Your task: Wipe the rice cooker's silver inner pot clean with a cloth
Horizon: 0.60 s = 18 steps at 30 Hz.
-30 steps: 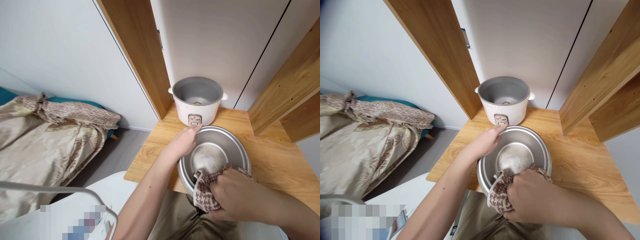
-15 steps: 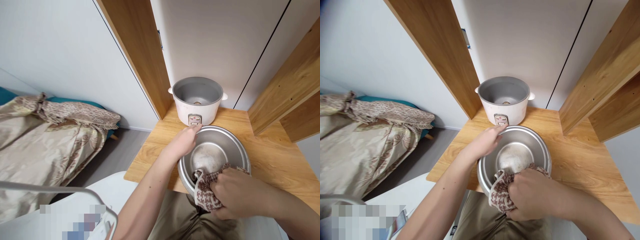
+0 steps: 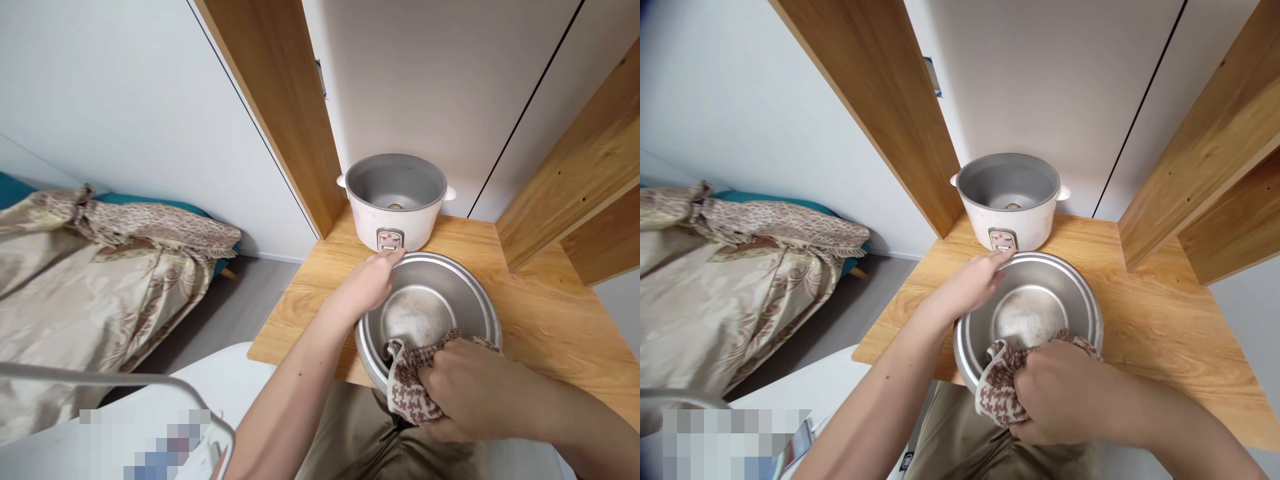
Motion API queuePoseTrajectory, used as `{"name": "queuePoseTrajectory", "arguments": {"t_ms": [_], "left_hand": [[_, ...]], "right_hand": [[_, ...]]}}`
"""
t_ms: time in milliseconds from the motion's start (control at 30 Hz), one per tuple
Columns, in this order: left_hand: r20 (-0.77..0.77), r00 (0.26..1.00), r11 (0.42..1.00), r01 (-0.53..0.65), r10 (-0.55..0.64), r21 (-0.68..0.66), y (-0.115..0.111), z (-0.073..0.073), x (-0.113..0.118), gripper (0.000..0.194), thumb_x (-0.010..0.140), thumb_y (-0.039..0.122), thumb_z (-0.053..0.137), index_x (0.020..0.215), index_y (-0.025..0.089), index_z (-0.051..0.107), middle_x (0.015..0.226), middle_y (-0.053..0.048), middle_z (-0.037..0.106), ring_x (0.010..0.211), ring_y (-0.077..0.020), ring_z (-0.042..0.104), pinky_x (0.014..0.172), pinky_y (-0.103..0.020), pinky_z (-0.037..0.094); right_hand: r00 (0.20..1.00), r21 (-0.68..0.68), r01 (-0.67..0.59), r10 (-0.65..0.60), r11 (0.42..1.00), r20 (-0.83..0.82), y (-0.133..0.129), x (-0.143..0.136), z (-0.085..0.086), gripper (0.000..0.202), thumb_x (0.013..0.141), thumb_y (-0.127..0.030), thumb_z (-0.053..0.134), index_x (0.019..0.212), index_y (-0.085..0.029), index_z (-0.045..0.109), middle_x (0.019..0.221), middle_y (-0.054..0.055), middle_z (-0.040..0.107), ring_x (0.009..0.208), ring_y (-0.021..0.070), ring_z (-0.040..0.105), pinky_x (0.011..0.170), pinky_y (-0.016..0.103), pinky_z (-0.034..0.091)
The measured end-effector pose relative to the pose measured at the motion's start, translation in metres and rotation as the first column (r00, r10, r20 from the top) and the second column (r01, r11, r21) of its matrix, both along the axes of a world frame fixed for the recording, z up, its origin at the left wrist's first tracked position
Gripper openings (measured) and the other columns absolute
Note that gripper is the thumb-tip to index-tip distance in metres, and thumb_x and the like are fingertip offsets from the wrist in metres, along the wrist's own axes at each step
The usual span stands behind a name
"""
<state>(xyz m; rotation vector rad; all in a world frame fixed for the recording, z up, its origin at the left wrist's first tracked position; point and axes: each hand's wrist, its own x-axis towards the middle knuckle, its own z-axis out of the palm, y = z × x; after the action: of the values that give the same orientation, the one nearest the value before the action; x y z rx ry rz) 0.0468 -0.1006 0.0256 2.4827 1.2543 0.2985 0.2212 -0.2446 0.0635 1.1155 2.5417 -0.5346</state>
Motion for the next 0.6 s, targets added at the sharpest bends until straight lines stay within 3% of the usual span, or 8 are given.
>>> {"name": "queuePoseTrajectory", "arguments": {"t_ms": [167, 367, 500, 600], "left_hand": [[0.003, 1.0, 1.0, -0.003, 0.003, 0.004, 0.0, -0.001, 0.0, 0.061, 0.096, 0.002, 0.051, 0.156, 0.016, 0.053, 0.157, -0.015, 0.059, 0.143, -0.028, 0.059, 0.12, -0.04, 0.048], [0.01, 1.0, 1.0, -0.004, 0.003, 0.006, 0.001, -0.001, -0.001, 0.061, 0.096, 0.002, 0.052, 0.156, 0.015, 0.053, 0.157, -0.015, 0.059, 0.143, -0.0282, 0.06, 0.12, -0.04, 0.049], [0.022, 1.0, 1.0, -0.008, 0.008, 0.0, 0.001, 0.0, -0.001, 0.06, 0.096, 0.002, 0.051, 0.155, 0.017, 0.054, 0.157, -0.015, 0.059, 0.144, -0.0276, 0.059, 0.121, -0.04, 0.048], [0.039, 0.999, 1.0, -0.004, 0.004, 0.002, 0.001, 0.0, -0.001, 0.06, 0.096, 0.002, 0.052, 0.154, 0.018, 0.055, 0.157, -0.014, 0.059, 0.143, -0.0283, 0.06, 0.121, -0.042, 0.048]], "right_hand": [[1.0, 0.054, 0.015, -0.015, 0.998, 0.016, -0.007, -0.003, 0.0, 0.033, 0.096, -0.048, 0.07, 0.091, -0.016, 0.078, 0.079, 0.012, 0.079, 0.072, 0.0307, 0.075, 0.064, 0.035, 0.047], [0.997, -0.1, 0.002, -0.01, 0.995, -0.079, 0.009, 0.004, -0.004, 0.037, 0.087, -0.055, 0.072, 0.094, -0.019, 0.079, 0.084, 0.009, 0.081, 0.072, 0.027, 0.075, 0.064, 0.032, 0.048], [1.0, 0.021, 0.019, -0.019, 1.0, -0.004, 0.001, 0.001, -0.004, 0.048, 0.09, -0.061, 0.07, 0.086, -0.014, 0.078, 0.076, 0.014, 0.078, 0.07, 0.0313, 0.075, 0.065, 0.036, 0.049], [0.999, 0.049, 0.032, -0.032, 0.998, 0.004, -0.005, -0.001, -0.002, 0.045, 0.092, -0.058, 0.071, 0.086, -0.014, 0.079, 0.075, 0.014, 0.078, 0.07, 0.0317, 0.075, 0.068, 0.037, 0.05]]}}
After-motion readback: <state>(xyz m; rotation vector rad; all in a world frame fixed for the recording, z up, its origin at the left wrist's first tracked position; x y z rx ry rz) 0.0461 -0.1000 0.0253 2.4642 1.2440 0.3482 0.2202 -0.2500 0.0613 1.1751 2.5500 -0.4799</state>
